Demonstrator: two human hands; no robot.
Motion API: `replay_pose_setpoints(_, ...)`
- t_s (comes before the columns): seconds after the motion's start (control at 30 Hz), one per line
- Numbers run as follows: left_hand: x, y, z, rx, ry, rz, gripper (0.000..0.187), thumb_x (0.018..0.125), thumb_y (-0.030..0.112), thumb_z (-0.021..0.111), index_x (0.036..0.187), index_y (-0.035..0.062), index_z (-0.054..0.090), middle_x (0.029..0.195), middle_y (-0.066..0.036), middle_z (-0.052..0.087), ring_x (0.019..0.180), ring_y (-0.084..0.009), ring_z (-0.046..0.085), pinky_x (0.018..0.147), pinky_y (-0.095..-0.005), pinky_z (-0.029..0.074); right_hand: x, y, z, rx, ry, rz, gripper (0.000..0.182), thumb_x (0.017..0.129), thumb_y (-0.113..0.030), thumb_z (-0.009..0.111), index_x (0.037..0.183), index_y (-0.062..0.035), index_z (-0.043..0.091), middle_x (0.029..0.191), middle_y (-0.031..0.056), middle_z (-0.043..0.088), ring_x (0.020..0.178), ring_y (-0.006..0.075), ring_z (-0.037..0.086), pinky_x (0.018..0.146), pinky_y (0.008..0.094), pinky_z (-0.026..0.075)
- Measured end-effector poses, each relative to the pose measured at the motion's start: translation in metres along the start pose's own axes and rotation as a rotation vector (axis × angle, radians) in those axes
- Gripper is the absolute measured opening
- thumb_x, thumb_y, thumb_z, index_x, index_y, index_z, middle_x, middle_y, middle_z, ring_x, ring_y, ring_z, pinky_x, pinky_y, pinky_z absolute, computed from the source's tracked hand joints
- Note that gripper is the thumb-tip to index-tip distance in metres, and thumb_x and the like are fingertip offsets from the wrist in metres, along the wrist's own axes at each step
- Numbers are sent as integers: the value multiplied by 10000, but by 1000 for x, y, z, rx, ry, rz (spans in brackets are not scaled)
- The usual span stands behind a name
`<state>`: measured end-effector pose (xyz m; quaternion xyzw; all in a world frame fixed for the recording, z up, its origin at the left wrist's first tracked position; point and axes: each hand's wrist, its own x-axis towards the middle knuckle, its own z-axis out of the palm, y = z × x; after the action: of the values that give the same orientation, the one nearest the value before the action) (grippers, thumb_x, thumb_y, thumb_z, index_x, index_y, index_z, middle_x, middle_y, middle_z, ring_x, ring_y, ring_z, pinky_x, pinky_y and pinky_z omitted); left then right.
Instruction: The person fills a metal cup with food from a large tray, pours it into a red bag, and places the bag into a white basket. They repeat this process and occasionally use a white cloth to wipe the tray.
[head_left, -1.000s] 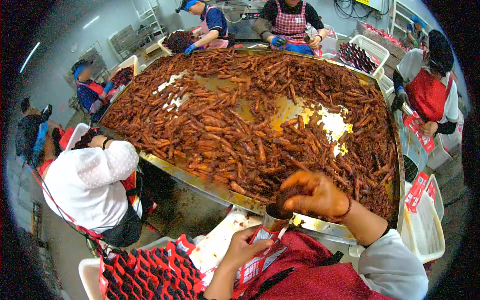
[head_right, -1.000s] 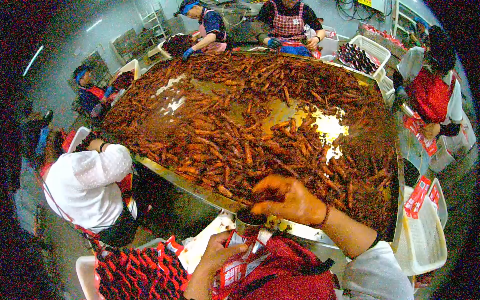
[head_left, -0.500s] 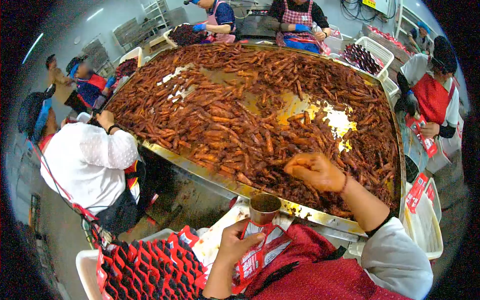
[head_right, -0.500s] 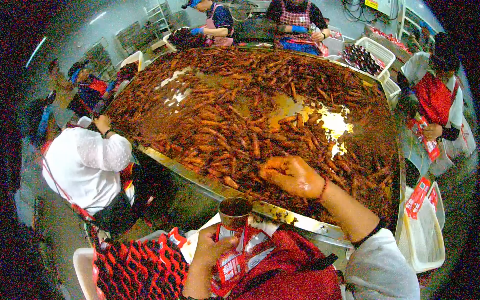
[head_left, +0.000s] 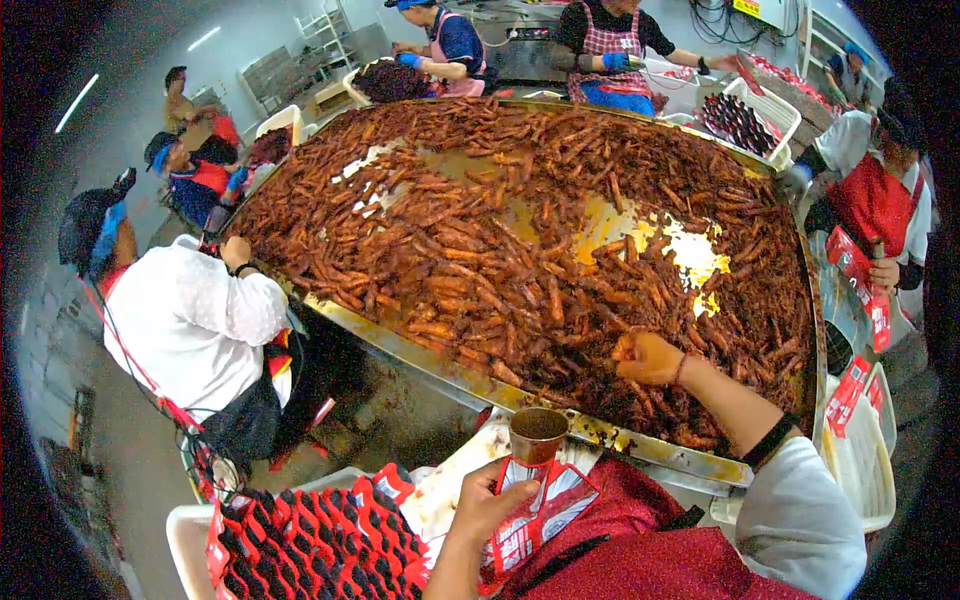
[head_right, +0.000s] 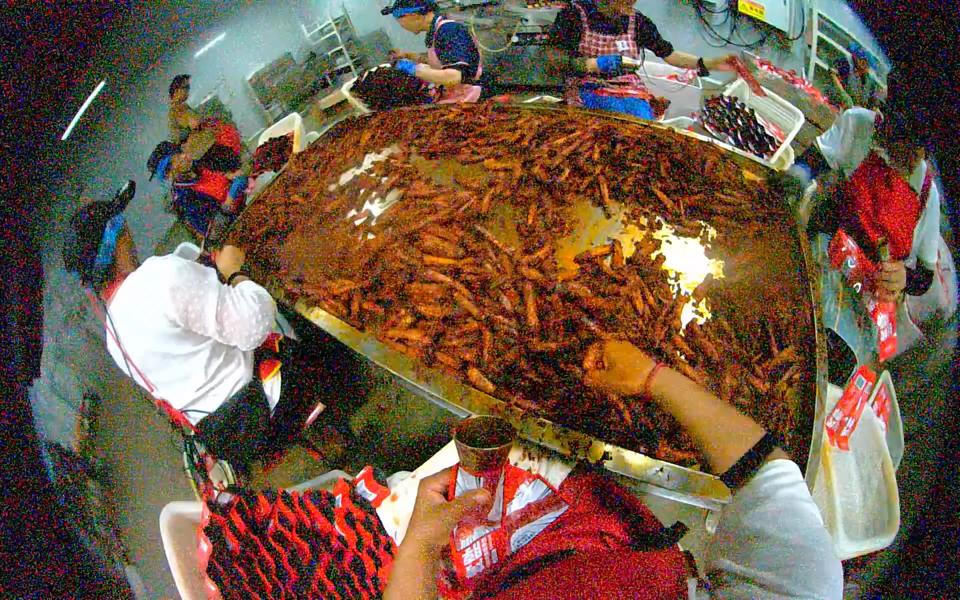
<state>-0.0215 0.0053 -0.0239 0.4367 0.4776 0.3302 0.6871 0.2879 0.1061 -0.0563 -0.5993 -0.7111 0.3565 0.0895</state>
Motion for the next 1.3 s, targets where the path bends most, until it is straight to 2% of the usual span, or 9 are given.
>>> replay_pose_setpoints(0.17,7,-3,7,-19,-64,-32,295,680,86,680,952,14,592,801,-15,602,683,-76,525,643,-228,439,-36,-73,-50,689,-194,-185,285,746,-254,584,903,-17,569,728,31,601,725,128,560,605,297,451)
replay_pose_setpoints(0.33,2,6,16,94,-141,-29,318,667,87,687,959,8,590,825,-40,610,717,-95,541,686,-238,438,-49,-120,-43,303,-352,-639,270,756,-262,565,916,-44,565,779,93,601,717,221,579,631,341,455)
replay_pose_setpoints(0.63,-17,16,13,157,-66,-4,348,619,139,727,915,10,598,814,-48,607,715,-110,555,651,-249,451,-66,-159,-36,237,-293,-578,407,811,-470,438,909,-97,566,762,160,577,704,331,559,621,395,444)
replay_pose_setpoints(0.8,-16,1,4,511,-21,481,403,640,204,717,987,52,577,841,-35,619,749,-104,550,681,-252,441,-76,-186,-14,-554,-553,-458,658,783,-620,275,640,-54,579,584,184,549,546,366,547,509,434,445)
replay_pose_setpoints(0.87,-26,14,2,445,-40,390,432,642,190,716,1011,31,559,889,-69,611,805,-131,555,727,-265,433,-76,-202,-21,-617,-623,-503,665,788,-617,265,638,-49,578,577,187,545,535,366,545,497,438,442)
replay_pose_setpoints(0.97,-33,23,-6,349,-67,530,451,656,184,710,1028,-1,536,945,-109,596,864,-164,558,777,-281,423,-75,-217,-30,-432,-675,-444,545,820,-508,364,629,-38,562,583,168,551,552,328,557,505,401,444)
replay_pose_setpoints(1.03,-37,28,-14,358,-34,629,387,689,144,677,1017,-3,536,916,-93,597,854,-139,546,763,-263,423,-81,-209,-20,252,-72,-701,368,824,-351,470,646,-39,549,598,111,558,554,221,552,516,327,435)
replay_pose_setpoints(1.13,-62,48,-30,185,-31,357,277,738,46,598,1011,22,557,849,-36,594,770,-69,516,701,-220,419,-89,-189,-25,644,-23,-434,234,791,-276,549,687,-68,524,619,46,528,567,141,514,520,269,421)
replay_pose_setpoints(1.3,-140,103,-89,503,737,892,115,723,9,551,836,7,570,771,-93,594,690,-162,581,612,-273,473,-83,-171,-24,870,160,-306,294,798,-316,551,635,-91,458,553,29,460,472,150,499,427,275,441)
